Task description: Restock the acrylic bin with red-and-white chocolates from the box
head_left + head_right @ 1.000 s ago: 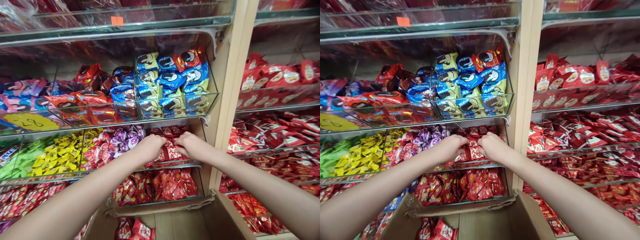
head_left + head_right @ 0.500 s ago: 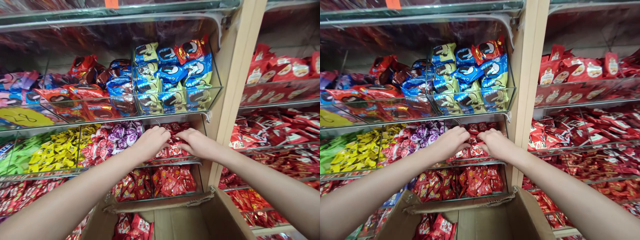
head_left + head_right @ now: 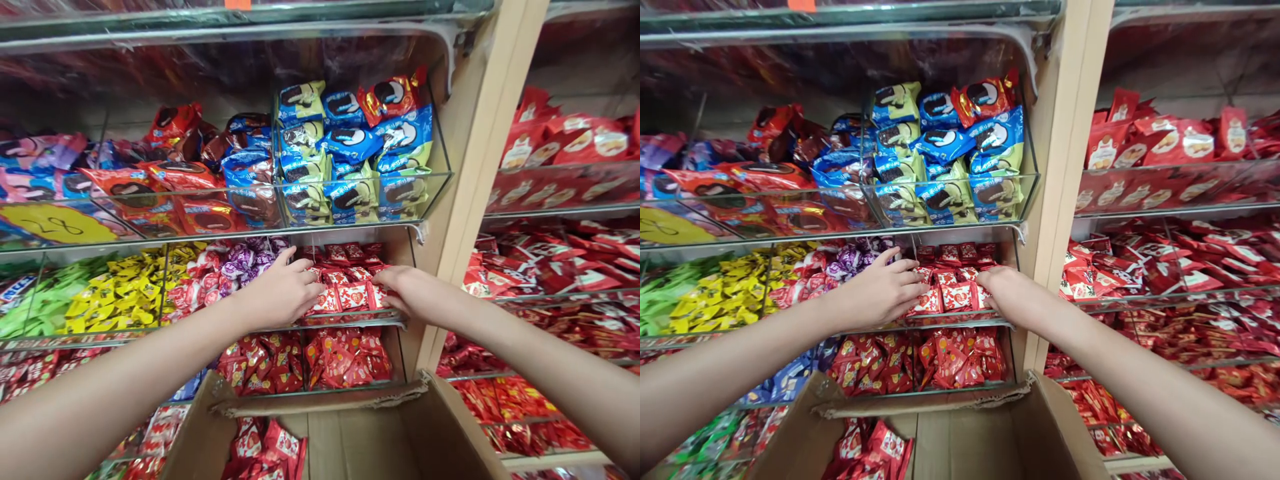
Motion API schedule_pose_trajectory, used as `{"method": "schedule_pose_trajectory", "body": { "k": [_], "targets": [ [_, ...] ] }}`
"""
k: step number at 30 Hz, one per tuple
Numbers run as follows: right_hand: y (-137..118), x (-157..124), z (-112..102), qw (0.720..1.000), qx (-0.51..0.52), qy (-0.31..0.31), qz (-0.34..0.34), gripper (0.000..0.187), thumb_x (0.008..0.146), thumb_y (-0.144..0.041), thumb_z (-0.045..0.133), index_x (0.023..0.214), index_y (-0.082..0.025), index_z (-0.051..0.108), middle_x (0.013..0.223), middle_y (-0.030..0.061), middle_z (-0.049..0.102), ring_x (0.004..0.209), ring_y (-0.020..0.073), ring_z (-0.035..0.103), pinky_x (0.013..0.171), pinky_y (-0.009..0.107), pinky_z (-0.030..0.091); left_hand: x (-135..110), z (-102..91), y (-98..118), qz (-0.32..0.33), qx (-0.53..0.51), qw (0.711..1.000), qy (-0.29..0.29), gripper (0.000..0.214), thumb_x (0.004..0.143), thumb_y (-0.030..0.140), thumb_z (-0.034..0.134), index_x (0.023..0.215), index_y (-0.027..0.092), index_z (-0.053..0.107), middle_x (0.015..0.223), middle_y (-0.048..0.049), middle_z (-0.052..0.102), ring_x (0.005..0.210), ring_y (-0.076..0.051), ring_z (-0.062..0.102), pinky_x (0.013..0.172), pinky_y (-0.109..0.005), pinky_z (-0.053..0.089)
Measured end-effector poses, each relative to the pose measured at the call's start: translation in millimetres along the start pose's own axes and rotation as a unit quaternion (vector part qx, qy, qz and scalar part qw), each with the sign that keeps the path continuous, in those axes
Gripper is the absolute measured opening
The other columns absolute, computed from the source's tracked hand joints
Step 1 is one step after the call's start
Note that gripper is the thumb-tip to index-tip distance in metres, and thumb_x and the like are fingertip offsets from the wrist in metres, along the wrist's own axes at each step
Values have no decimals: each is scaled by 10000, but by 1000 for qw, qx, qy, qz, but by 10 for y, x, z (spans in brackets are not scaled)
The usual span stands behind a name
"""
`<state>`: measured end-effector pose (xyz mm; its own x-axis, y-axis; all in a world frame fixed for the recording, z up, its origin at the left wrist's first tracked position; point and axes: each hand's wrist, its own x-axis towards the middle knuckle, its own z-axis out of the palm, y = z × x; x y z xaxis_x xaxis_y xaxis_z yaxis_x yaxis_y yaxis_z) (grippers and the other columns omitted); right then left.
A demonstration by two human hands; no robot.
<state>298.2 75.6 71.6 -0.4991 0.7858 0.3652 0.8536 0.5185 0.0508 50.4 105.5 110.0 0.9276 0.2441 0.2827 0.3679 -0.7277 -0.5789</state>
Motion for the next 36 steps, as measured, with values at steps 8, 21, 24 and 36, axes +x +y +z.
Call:
{"method": "schedule_pose_trajectory", "body": {
  "k": [8,21,24,36],
  "targets": [
    [-94,-62,-41,1000,-7,28,6,207,763,-151,487,944,-96,572,911,147,610,878,242,543,759,346,429,-54,33,18,-1,-21,999,-36,251,843,318,408,1029,228,551,930,-57,615,1013,-224,448,964,-498,151],
    [-142,200,-182,995,21,101,-7,226,807,-147,408,862,-117,625,834,110,638,834,219,546,768,345,419,-369,-74,133,-45,-91,994,36,243,836,174,393,1023,206,545,1111,-50,551,1087,-228,399,967,-494,214],
    [-420,24,-216,991,76,112,-4,203,817,-183,412,824,-148,612,779,79,623,764,189,538,709,325,425,-618,-128,371,-31,-146,987,65,262,803,118,421,1026,164,550,1042,-76,585,986,-213,471,879,-414,360],
    [-1031,-295,87,980,173,54,-85,197,838,-150,392,827,-175,587,829,69,607,806,181,523,706,317,423,-684,-48,578,-128,-108,983,69,337,822,202,427,1156,176,470,1261,-58,456,1204,-268,295,941,-490,302]
  ]
}}
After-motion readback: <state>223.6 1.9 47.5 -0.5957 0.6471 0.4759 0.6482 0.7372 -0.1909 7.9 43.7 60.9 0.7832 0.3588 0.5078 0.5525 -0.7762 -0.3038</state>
